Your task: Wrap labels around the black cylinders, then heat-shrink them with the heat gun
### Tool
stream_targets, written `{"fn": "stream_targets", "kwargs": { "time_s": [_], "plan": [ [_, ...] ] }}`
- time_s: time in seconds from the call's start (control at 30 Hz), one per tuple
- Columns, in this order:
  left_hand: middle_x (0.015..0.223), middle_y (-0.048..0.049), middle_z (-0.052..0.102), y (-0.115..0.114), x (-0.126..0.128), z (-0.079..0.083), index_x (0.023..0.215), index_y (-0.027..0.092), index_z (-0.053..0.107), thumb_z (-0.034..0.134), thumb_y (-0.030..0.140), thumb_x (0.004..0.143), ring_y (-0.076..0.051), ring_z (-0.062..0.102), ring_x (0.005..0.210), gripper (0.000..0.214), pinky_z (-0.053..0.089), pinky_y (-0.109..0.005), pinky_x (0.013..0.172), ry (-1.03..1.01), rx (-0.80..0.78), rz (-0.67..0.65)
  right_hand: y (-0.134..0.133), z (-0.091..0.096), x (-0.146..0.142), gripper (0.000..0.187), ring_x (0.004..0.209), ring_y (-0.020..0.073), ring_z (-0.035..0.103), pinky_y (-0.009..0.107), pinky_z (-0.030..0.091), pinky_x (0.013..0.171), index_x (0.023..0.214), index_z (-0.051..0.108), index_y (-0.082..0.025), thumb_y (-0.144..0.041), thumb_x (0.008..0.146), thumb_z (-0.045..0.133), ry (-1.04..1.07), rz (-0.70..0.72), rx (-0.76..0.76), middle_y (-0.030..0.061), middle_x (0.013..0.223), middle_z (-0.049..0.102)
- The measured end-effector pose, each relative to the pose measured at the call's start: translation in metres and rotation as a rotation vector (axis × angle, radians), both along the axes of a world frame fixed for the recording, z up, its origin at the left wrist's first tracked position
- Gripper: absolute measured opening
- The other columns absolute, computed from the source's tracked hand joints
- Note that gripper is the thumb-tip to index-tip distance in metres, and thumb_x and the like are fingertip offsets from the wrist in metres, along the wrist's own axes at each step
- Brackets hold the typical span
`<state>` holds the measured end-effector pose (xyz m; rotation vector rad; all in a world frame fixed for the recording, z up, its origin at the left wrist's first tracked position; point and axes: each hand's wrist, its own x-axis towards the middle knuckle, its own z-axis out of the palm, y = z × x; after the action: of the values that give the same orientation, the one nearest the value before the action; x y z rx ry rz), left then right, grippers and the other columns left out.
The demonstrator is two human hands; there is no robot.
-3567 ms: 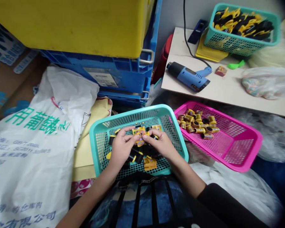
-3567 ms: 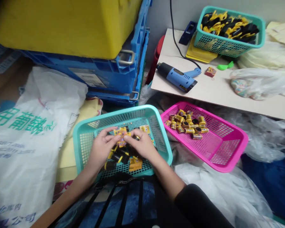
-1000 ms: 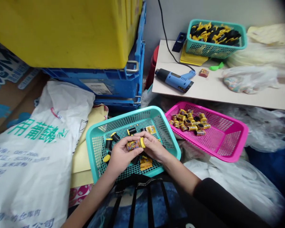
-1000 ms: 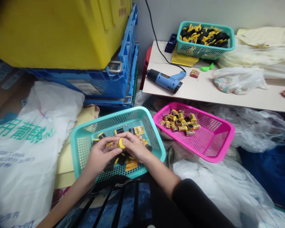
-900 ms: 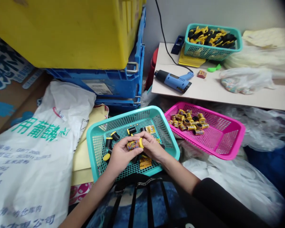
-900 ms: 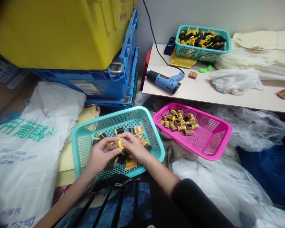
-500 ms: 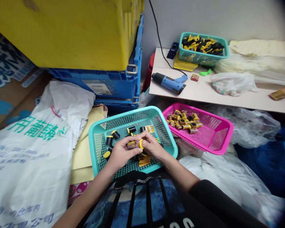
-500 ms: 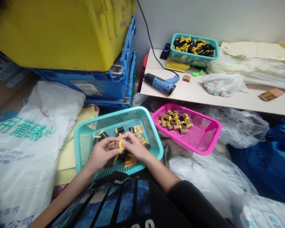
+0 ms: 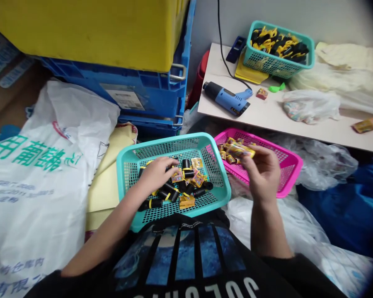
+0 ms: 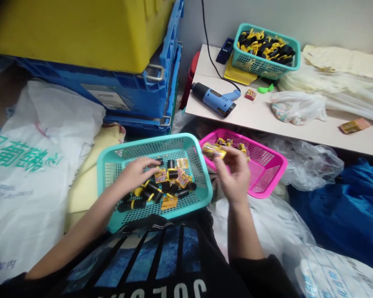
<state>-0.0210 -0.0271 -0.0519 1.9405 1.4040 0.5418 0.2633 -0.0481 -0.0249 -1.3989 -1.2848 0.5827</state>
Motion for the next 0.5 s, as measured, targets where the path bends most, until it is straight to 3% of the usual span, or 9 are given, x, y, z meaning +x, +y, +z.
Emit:
{"fn": "stream_targets", "kwargs": {
  "time_s": [0.1,0.2,0.23,0.27,0.33,0.4,0.43,0.5],
  "plan": [
    [0.113,-0.0108,0.067,-0.002,0.002,-0.034,0.109,0.02,0.067,0.068,0.03,0.08,-0.031,0.057,0.111,0.031,0.042,-0.047,0.098,0.103,-0.062,-0.013,0.009,-0.018,0.05,0.047,0.083,0.0218,0.062,0.043,0.052,0.08,0.114,0.058,-0.016,-0.05,0.082,0.06,-0.399,-0.26,-0.144,0.011,0.097,0.064],
    [0.099,-0.0072,0.068,0.003,0.005,-0.049,0.089,0.021,0.069,0.068,0.023,0.077,-0.029,0.057,0.105,0.013,0.043,-0.043,0.095,0.051,-0.101,0.012,0.02,-0.03,0.057,0.053,0.101,0.0301,0.06,0.053,0.044,0.094,0.119,0.058,-0.013,-0.049,0.08,0.062,-0.696,-0.303,-0.246,0.0177,0.109,0.064],
    [0.091,-0.0058,0.068,0.005,0.004,-0.05,0.079,0.021,0.068,0.066,0.022,0.078,-0.028,0.058,0.101,0.003,0.043,-0.042,0.093,0.035,-0.121,0.02,0.022,-0.031,0.047,0.05,0.104,0.0299,0.059,0.052,0.044,0.095,0.117,0.059,-0.013,-0.047,0.081,0.061,-0.697,-0.241,-0.235,0.0179,0.112,0.064],
    [0.086,-0.0047,0.068,0.007,0.003,-0.049,0.074,0.021,0.066,0.063,0.021,0.079,-0.026,0.06,0.096,0.006,0.044,-0.04,0.09,0.022,-0.14,0.028,0.023,-0.032,0.032,0.044,0.102,0.0278,0.06,0.048,0.046,0.093,0.115,0.06,-0.014,-0.045,0.084,0.058,-0.656,-0.128,-0.227,0.0165,0.111,0.064],
    [0.082,-0.0031,0.069,0.009,-0.001,-0.045,0.074,0.022,0.065,0.059,0.022,0.082,-0.023,0.063,0.086,0.009,0.047,-0.036,0.082,0.002,-0.17,0.048,0.023,-0.033,-0.006,0.03,0.09,0.0217,0.062,0.038,0.05,0.082,0.107,0.064,-0.018,-0.04,0.09,0.052,-0.547,0.244,-0.273,0.0115,0.103,0.067],
    [0.081,-0.002,0.071,0.007,-0.008,-0.038,0.083,0.022,0.065,0.056,0.024,0.084,-0.021,0.065,0.076,0.009,0.048,-0.033,0.073,-0.026,-0.208,0.075,0.022,-0.035,-0.041,0.022,0.084,0.0195,0.062,0.035,0.049,0.078,0.097,0.066,-0.021,-0.035,0.092,0.05,-0.569,0.604,-0.398,0.0082,0.095,0.068],
    [0.081,-0.0017,0.072,0.005,-0.011,-0.034,0.089,0.022,0.065,0.055,0.024,0.084,-0.02,0.065,0.073,0.011,0.048,-0.032,0.07,-0.046,-0.231,0.097,0.023,-0.037,-0.055,0.021,0.085,0.0198,0.062,0.035,0.049,0.078,0.094,0.067,-0.02,-0.033,0.092,0.05,-0.622,0.707,-0.45,0.0079,0.093,0.068],
    [0.081,-0.0012,0.073,0.0,-0.018,-0.025,0.102,0.023,0.063,0.054,0.025,0.084,-0.02,0.067,0.073,0.019,0.048,-0.031,0.069,-0.099,-0.29,0.157,0.028,-0.043,-0.073,0.02,0.091,0.0223,0.06,0.037,0.048,0.083,0.094,0.067,-0.018,-0.029,0.092,0.05,-0.759,0.768,-0.473,0.0096,0.094,0.066]
  ]
}}
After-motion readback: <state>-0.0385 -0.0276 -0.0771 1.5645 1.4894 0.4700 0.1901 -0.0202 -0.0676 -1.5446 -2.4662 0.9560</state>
